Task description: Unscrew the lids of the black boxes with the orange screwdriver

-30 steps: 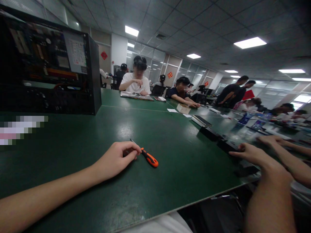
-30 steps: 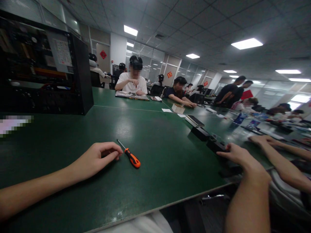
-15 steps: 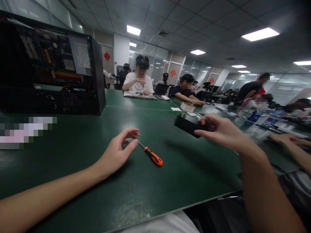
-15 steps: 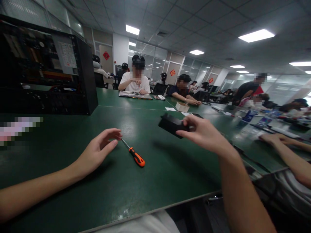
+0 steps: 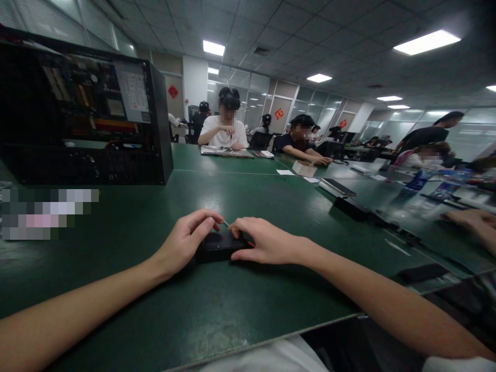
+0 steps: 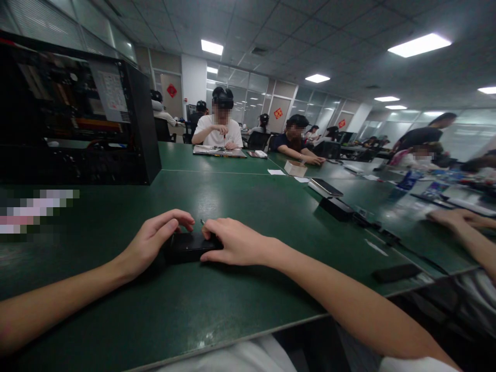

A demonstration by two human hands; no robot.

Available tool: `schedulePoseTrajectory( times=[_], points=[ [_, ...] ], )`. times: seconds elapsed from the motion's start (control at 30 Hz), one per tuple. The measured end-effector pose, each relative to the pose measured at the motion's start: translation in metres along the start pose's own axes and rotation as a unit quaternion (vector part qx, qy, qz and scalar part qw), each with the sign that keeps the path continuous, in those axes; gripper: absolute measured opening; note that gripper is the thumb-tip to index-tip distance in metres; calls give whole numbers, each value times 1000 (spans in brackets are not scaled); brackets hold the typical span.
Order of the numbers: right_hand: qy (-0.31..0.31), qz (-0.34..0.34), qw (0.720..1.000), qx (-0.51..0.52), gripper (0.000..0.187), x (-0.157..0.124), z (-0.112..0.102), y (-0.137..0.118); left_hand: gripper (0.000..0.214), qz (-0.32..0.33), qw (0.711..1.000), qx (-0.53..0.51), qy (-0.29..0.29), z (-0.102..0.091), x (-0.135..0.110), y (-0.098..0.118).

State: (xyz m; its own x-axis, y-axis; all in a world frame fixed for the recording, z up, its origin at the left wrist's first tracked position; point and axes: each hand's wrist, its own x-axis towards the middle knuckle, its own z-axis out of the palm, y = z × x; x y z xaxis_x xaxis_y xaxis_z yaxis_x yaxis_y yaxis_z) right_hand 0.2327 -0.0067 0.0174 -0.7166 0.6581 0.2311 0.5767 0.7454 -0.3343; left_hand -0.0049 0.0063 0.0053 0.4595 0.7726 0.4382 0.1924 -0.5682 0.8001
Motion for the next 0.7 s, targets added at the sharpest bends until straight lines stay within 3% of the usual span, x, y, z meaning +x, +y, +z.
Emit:
schedulePoseTrajectory(
  times=[0.1, 0.2, 0.3, 0.43, 0.57, 0.7],
  points=[
    [6, -6, 1000, -10, 55, -10, -14, 5, 36, -16, 1000, 6, -25, 3, 2, 1],
    [-36, 44, 998, -39, 67, -16, -26, 11, 32, -25, 998, 23, -56, 5, 3, 1],
    [-90, 74, 993, -29, 62, -15, -28, 13, 33, -22, 995, 63, -77, 6, 4, 1],
    [-104, 74, 992, 18, 53, -13, -23, 10, 36, -7, 990, 108, -93, 8, 3, 2],
    [-76, 81, 994, 11, 49, -12, -23, 12, 29, -4, 989, 121, -91, 10, 3, 3],
    [1, 101, 995, 4, 36, -11, -24, 24, 30, -32, 988, 121, -85, 11, 4, 6]
  ],
)
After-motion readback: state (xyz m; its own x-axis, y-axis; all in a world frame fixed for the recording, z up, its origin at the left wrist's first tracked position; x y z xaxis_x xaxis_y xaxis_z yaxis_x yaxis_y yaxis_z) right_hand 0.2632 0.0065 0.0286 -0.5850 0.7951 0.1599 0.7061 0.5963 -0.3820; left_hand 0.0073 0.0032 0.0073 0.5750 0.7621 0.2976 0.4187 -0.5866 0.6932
